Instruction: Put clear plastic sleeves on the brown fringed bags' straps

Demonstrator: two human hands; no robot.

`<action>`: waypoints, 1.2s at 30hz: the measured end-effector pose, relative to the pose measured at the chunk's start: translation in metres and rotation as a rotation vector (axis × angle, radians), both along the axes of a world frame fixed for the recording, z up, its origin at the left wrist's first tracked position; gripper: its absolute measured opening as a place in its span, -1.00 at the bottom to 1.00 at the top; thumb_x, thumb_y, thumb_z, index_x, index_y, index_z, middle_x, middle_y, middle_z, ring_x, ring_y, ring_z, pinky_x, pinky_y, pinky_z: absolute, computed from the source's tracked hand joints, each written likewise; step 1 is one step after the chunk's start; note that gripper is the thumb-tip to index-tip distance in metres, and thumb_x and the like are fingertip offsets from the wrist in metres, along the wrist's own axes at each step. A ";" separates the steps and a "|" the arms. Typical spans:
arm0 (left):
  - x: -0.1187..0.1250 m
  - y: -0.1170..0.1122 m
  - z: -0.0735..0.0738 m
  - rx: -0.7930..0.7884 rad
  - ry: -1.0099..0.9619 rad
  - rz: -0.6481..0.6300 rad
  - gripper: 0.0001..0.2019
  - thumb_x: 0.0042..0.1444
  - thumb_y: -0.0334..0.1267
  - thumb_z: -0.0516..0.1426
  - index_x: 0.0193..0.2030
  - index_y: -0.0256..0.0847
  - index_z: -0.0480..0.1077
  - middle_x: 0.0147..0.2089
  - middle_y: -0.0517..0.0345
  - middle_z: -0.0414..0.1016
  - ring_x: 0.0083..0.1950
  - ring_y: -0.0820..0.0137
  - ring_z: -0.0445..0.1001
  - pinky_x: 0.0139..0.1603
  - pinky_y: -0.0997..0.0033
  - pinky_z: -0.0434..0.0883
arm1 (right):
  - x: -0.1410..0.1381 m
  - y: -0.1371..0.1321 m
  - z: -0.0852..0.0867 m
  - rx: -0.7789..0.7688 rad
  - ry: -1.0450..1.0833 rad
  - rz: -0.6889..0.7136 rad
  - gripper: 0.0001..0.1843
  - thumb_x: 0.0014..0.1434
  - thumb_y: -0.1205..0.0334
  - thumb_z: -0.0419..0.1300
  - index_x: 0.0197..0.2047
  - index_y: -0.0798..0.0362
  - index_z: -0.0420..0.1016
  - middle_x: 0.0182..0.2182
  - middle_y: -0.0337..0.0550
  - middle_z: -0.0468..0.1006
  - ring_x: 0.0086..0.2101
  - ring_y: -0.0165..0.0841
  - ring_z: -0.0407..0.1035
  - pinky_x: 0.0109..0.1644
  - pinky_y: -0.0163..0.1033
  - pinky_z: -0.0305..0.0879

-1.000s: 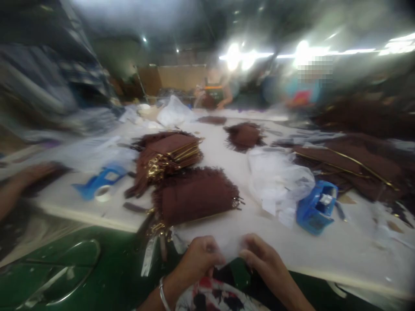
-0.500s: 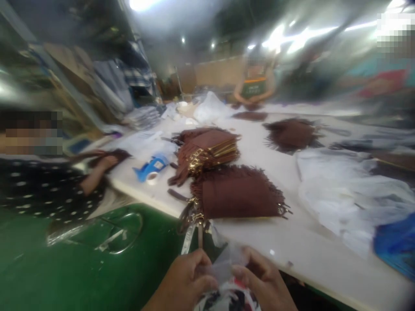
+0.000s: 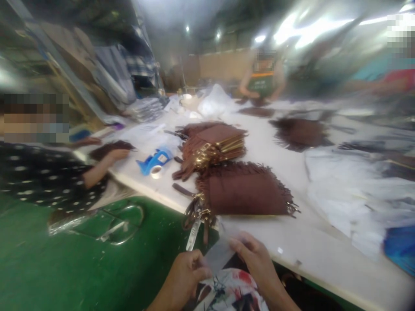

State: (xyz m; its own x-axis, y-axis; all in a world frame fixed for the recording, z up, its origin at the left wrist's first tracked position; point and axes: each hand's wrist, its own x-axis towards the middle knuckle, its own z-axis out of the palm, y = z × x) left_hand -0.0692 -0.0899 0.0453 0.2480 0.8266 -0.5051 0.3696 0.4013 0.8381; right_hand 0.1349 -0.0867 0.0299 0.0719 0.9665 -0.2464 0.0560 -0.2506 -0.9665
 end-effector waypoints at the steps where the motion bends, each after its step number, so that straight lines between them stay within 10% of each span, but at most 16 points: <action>1: -0.001 -0.001 -0.004 -0.012 -0.018 0.007 -0.91 -0.08 -0.27 0.13 -0.51 -0.20 0.29 -0.71 0.40 0.18 -0.74 0.53 0.12 -0.71 0.53 -0.04 | -0.001 0.000 -0.002 0.014 -0.049 0.009 -0.69 0.12 -0.01 0.19 -0.41 0.09 0.46 -0.51 -0.26 0.41 -0.43 -0.37 0.23 -0.37 -0.33 0.15; 19: -0.036 -0.011 -0.069 -0.123 -0.092 0.058 -0.64 -0.03 0.02 0.18 -0.55 -0.28 0.34 -0.61 0.25 0.34 -0.65 0.53 0.17 -0.63 0.52 -0.01 | -0.040 -0.001 -0.020 0.037 -0.331 0.176 -0.69 0.19 0.11 0.10 -0.54 0.03 0.22 -0.58 -0.33 0.28 -0.47 -0.39 0.20 -0.38 -0.33 0.04; 27: -0.031 0.007 -0.059 -0.028 -0.188 0.085 -0.60 -0.12 -0.04 0.29 -0.24 -0.30 0.42 -0.38 0.20 0.49 -0.69 0.62 0.15 -0.71 0.56 0.01 | -0.056 0.007 -0.026 0.047 -0.521 0.269 -0.69 0.16 0.11 0.15 -0.54 0.02 0.22 -0.60 -0.34 0.32 -0.51 -0.40 0.23 -0.41 -0.31 -0.07; 30: -0.026 0.014 -0.060 -0.007 -0.193 0.155 -0.64 -0.14 -0.03 0.31 -0.40 -0.27 0.34 -0.54 0.31 0.39 -0.72 0.63 0.10 -0.74 0.56 -0.02 | -0.063 0.009 -0.029 0.063 -0.538 0.284 -0.70 0.14 0.11 0.16 -0.53 0.02 0.21 -0.60 -0.34 0.33 -0.53 -0.41 0.21 -0.43 -0.31 -0.09; 36: -0.039 0.019 -0.071 0.033 -0.089 0.207 -0.62 -0.03 0.05 0.23 -0.53 -0.20 0.24 -0.72 0.42 0.13 -0.74 0.57 0.08 -0.71 0.53 -0.06 | -0.074 0.022 -0.048 -0.049 -0.128 0.264 -0.67 0.18 -0.04 0.12 -0.46 0.02 0.32 -0.59 -0.30 0.43 -0.57 -0.42 0.27 -0.49 -0.34 0.09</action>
